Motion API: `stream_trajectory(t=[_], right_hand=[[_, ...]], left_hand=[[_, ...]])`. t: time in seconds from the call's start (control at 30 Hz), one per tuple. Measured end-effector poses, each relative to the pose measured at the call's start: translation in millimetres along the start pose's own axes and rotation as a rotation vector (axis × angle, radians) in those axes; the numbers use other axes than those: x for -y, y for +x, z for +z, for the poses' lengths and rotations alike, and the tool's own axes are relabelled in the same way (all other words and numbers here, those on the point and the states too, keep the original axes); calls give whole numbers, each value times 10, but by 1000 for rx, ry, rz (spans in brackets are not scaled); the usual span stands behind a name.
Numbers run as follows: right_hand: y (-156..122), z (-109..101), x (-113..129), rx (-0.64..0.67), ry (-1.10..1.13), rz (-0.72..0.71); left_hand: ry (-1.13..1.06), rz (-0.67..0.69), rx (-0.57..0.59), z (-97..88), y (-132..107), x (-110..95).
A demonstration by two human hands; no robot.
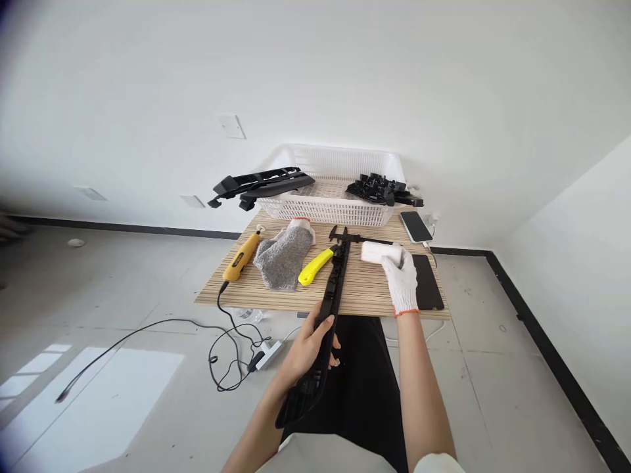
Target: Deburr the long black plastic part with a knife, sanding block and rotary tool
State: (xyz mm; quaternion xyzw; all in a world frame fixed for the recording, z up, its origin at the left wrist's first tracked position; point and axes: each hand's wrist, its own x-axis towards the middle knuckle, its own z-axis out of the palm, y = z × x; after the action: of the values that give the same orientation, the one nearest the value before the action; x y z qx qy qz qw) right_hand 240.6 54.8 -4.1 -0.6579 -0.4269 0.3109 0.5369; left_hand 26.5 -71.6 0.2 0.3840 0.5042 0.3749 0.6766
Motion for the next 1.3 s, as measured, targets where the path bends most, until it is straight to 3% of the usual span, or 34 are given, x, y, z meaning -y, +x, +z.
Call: stream_trajectory(t=[0.13,0.23,0.53,0.67,0.77,0.9,1.03,1.13,1.3], right_hand=[[-18,65,56,128,233,95],[15,119,106,91,273,73],[160,244,113,36,224,166],[106,202,133,115,58,167],[62,196,151,28,25,125],[13,214,174,195,-20,86],[-15,211,211,67,-29,80],[-15,204,214,162,-55,47],[17,205,161,33,-86,-6]], left_hand=[[39,-63,122,-27,-35,7],[72,-92,172,-44,-35,36],[95,-161,163,-74,-33,-55],[86,-161,167,-88,-24,-57],[110,-150,177,-108,-19,-61],[117,-131,166,-117,-21,-103],[97,-111,193,-118,-18,-140],[96,-120,188,-129,-5,-133],[103,-108,192,-163,28,-102]])
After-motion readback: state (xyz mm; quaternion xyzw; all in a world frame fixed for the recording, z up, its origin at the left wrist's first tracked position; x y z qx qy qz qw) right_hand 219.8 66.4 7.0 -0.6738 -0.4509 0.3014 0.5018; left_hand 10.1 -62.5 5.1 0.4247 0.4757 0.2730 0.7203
